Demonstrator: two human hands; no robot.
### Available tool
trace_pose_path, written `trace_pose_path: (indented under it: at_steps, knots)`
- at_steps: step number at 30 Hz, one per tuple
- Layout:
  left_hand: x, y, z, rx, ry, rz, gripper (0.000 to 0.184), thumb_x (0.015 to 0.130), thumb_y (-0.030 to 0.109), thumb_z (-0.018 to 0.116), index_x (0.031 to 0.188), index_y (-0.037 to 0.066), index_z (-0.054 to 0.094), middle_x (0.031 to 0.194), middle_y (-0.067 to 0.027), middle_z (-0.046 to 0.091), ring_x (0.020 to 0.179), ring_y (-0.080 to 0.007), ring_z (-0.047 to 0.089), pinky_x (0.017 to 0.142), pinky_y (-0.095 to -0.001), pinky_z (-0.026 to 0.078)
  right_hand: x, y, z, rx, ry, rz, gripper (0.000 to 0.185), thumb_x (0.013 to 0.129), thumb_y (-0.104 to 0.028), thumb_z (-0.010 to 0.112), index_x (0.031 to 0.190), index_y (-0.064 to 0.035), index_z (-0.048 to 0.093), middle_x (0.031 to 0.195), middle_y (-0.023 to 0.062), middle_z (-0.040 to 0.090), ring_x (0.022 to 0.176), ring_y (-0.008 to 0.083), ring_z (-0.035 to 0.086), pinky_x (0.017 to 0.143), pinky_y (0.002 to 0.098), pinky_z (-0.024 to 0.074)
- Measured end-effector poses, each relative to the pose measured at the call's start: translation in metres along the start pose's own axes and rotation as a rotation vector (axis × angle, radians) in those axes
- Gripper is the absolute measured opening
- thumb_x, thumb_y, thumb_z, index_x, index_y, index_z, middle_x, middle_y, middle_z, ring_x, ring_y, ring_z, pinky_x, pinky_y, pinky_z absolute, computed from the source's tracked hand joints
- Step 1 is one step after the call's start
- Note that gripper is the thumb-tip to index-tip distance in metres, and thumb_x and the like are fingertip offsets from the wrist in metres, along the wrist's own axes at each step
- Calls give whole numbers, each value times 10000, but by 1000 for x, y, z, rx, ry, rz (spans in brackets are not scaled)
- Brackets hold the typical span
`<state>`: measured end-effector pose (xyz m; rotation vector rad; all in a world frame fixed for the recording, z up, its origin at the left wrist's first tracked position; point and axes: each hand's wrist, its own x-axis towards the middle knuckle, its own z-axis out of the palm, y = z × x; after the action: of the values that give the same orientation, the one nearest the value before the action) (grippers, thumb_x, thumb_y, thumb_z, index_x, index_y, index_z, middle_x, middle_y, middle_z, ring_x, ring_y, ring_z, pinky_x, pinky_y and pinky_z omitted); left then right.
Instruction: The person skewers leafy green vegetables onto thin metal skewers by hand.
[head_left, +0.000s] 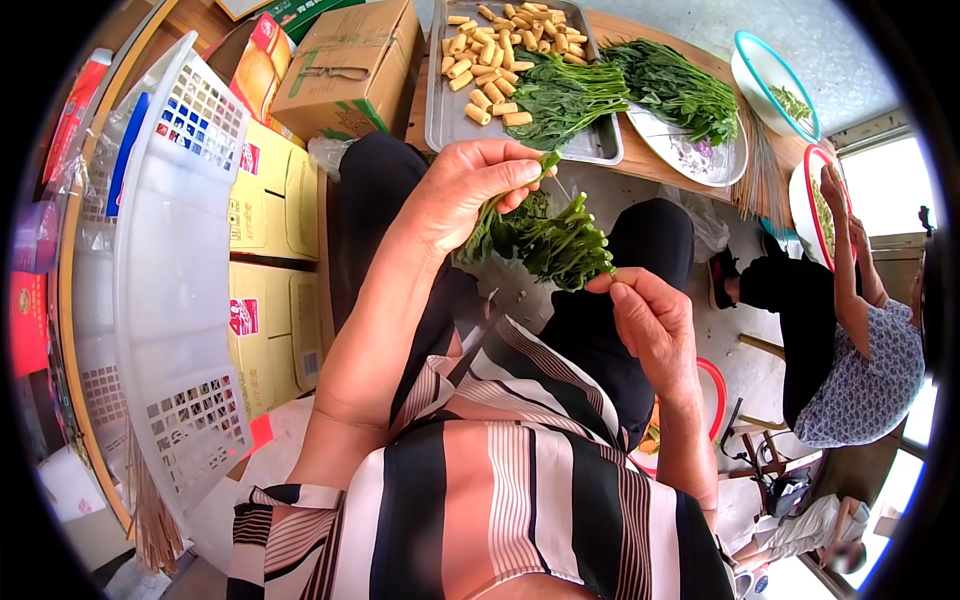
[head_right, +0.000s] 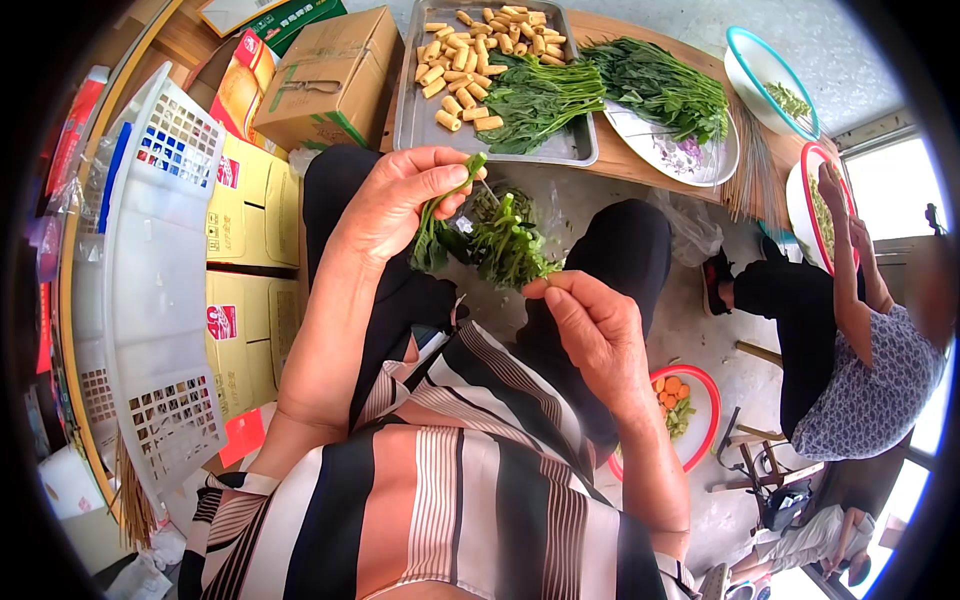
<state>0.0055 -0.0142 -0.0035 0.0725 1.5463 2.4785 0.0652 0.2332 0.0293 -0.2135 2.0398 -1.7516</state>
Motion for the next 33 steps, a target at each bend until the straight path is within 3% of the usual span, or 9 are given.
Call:
trace_pose_path:
  at_steps: [10,19,24,26,27,29,33]
  knots:
    - [0,6,-1,-8,-38,-63,224,839,165,672,941,-34,664,734,-24,607,620,-88,518,557,-215,383,1,3,-2,71,-53,0,218,973,-162,499,1003,-4,646,549,-92,398,470,-11,313,433,170,243]
    - [2,0,6,-32,-105,-116,175,838,140,681,938,-4,674,766,-19,622,649,-101,541,574,-215,406,11,1,5,166,-57,-22,232,975,-163,493,1000,23,629,538,-77,402,459,-1,324,429,171,247]
    - [12,-1,0,68,-132,-18,221,831,118,688,1009,-11,662,882,-25,649,811,-109,596,757,-238,474,18,4,2,219,-43,-40,234,974,-171,498,998,24,624,517,-74,386,442,8,307,424,178,232]
    - [16,4,1,125,-274,3,265,817,109,698,1050,-11,653,977,-39,661,923,-118,603,876,-258,458,21,2,1,238,-49,-47,237,975,-174,497,998,25,623,509,-73,380,435,10,299,421,181,225]
    - [20,7,1,120,-271,12,265,817,109,698,1050,-11,653,977,-39,661,923,-118,603,876,-258,458,22,0,2,265,-55,-45,239,975,-176,494,996,26,622,503,-72,375,430,13,290,421,184,220]
    - [27,11,0,199,-459,-46,292,801,106,713,1065,-1,650,1018,-49,667,960,-118,600,899,-264,447,26,-3,3,279,-69,-42,241,975,-178,492,993,26,621,498,-71,370,424,15,282,420,187,215]
    - [46,6,-5,159,-536,-37,262,783,84,732,1020,1,655,970,-30,672,887,-93,606,842,-239,466,32,-8,2,342,-70,-27,245,977,-184,485,990,24,614,492,-63,367,420,23,276,420,193,216]
